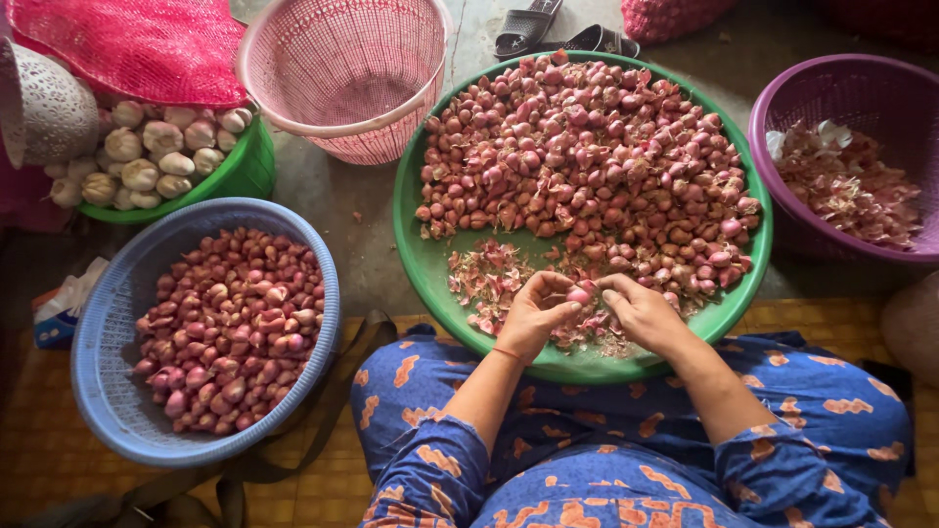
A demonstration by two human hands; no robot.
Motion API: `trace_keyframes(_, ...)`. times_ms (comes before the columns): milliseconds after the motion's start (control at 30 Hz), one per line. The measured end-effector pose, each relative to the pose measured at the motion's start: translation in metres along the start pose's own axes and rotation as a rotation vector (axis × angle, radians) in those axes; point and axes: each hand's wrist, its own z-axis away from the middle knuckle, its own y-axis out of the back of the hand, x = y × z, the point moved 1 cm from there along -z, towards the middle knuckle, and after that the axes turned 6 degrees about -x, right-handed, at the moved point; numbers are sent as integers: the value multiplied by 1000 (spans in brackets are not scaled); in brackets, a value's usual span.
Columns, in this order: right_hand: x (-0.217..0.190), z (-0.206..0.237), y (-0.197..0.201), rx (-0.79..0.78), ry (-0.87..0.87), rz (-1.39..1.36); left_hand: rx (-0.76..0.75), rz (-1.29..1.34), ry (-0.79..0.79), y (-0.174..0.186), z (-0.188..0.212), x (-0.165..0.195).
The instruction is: The person sits cross-legged on the floor and peels the dry outer skins off shallots by hand, one at a time, dropping the peeled shallots onto a large green tray and letting the skins fall onto the tray. Baskets of unpeeled shallots and garlic sit beside them, and a basket holds discarded peels.
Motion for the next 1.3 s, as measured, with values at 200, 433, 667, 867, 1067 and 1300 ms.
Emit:
trace_keyframes(200,-5,10,-1,-166,-22,-246,9,-43,-7,0,-1,-1)
trace_keyframes(433,-19,-6,30,491,308,589,148,325,119,23,-8,-18)
trace_keyframes(667,-29,-60,11,330,184,956,197,255,174,30,-12,-24)
trace_keyframes(867,-21,-62,24,370,260,653,209,52,120,20,-13,-17)
trace_keyframes(1067,-30,-52,13,415,328,894,201,121,156,20,-19,-25)
trace_keyframes(1300,-44,-62,11,252,174,364,239,80,102,19,-15,-13)
